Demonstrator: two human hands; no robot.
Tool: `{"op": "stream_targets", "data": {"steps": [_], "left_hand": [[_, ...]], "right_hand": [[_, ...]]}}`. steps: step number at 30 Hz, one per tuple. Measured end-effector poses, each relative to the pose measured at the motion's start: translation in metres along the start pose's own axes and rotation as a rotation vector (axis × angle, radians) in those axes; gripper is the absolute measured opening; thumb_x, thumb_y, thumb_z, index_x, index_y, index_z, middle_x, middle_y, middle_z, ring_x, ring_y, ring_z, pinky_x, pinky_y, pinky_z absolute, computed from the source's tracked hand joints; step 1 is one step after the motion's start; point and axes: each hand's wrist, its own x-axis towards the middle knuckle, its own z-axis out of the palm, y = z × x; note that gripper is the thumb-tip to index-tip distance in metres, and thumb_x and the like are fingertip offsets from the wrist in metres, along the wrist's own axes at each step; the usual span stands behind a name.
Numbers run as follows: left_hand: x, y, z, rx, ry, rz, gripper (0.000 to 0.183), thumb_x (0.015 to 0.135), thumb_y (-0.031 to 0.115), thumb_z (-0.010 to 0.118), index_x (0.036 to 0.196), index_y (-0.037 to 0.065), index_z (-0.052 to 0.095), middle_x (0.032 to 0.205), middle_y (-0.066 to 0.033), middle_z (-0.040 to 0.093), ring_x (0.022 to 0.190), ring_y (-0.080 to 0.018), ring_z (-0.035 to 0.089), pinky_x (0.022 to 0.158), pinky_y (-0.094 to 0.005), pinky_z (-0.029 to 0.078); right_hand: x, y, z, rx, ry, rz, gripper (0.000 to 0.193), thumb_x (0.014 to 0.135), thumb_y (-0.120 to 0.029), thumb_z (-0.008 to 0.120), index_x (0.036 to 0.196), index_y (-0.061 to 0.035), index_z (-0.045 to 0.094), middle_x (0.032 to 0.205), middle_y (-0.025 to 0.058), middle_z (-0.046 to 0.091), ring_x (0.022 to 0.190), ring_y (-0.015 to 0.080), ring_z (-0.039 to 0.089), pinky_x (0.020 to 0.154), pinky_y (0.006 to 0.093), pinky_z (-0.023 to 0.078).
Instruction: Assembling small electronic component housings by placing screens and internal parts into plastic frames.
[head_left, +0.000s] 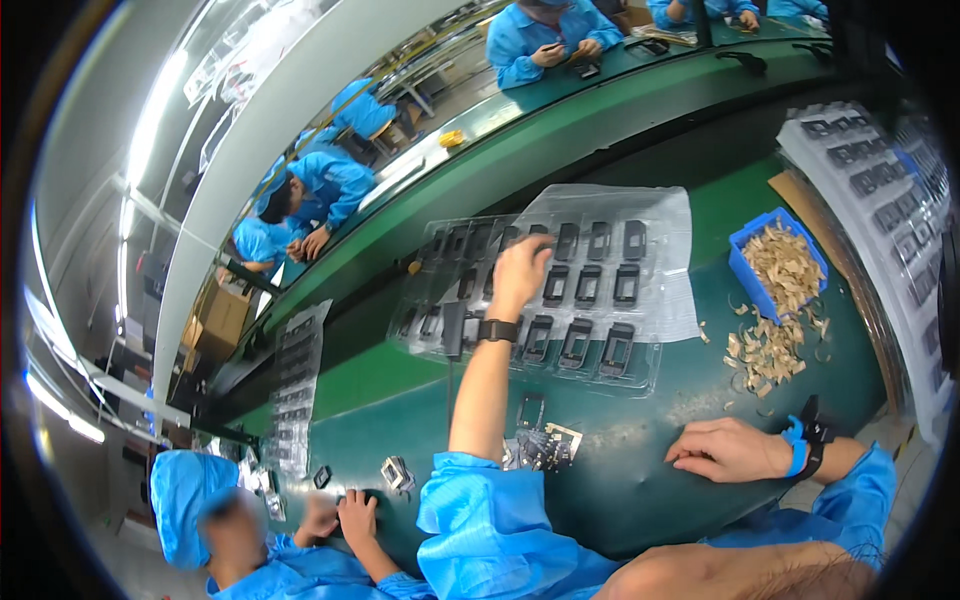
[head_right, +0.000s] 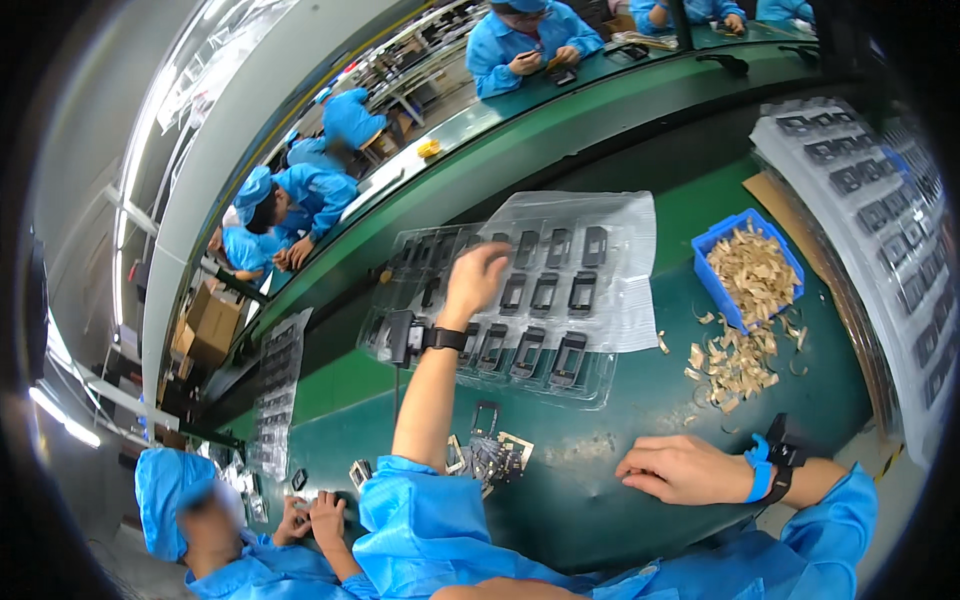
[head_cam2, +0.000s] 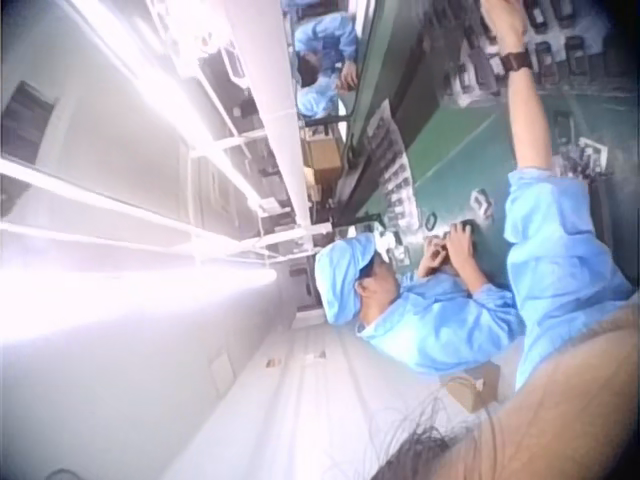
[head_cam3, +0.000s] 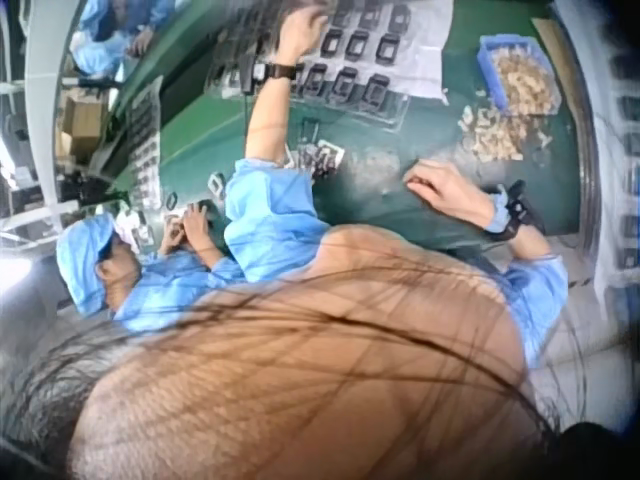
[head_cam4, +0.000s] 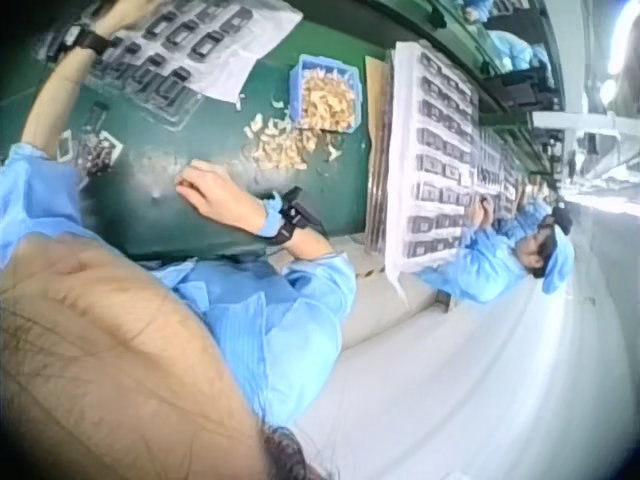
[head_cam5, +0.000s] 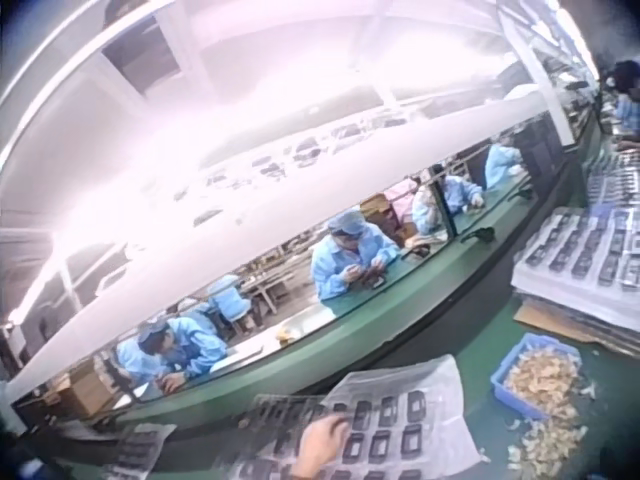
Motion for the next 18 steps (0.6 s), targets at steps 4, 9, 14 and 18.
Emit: {"op": "stream_targets", "data": {"steps": [4, 9, 14, 18], "left_hand": [[0.008, 0.031, 0.018, 0.075, -0.033, 0.101, 0.026, 0.091, 0.020, 0.069, 0.116, 0.014, 0.071, 0.110, -0.0107, 0.072, 0.107, -0.0349, 0.065, 0.088, -0.0470, 0.051], [0.010, 0.064, 0.046, 0.300, -0.149, 0.125, 0.032, 0.091, 0.024, 0.068, 0.123, 0.019, 0.068, 0.121, -0.0044, 0.070, 0.118, -0.0256, 0.061, 0.098, -0.0490, 0.043], [0.003, 0.067, 0.056, 0.451, -0.202, 0.155, 0.043, 0.086, 0.019, 0.073, 0.127, 0.018, 0.063, 0.120, -0.0012, 0.069, 0.119, -0.0215, 0.059, 0.102, -0.0503, 0.038], [0.008, 0.069, 0.048, 0.424, -0.109, 0.133, 0.055, 0.076, 0.014, 0.081, 0.128, 0.020, 0.063, 0.110, -0.0008, 0.068, 0.115, -0.0227, 0.059, 0.099, -0.0492, 0.039]], "right_hand": [[0.035, -0.054, -0.045, -0.557, 0.148, -0.199, 0.015, 0.086, -0.016, 0.072, 0.096, -0.0076, 0.065, 0.091, 0.0105, 0.061, 0.092, 0.0315, 0.060, 0.078, 0.0413, 0.050], [0.147, 0.008, -0.073, -0.859, 0.415, -0.151, 0.028, 0.082, -0.018, 0.075, 0.103, -0.0045, 0.063, 0.097, 0.0129, 0.063, 0.100, 0.0327, 0.059, 0.082, 0.0445, 0.049], [0.208, 0.073, -0.086, -1.004, 0.365, 0.161, 0.053, 0.078, -0.026, 0.082, 0.117, 0.0003, 0.058, 0.111, 0.0162, 0.068, 0.113, 0.0338, 0.058, 0.093, 0.0457, 0.048], [0.218, 0.093, -0.083, -1.036, 0.349, 0.199, 0.060, 0.077, -0.026, 0.083, 0.123, 0.0010, 0.055, 0.109, 0.0183, 0.069, 0.111, 0.0348, 0.061, 0.090, 0.0463, 0.050]]}}
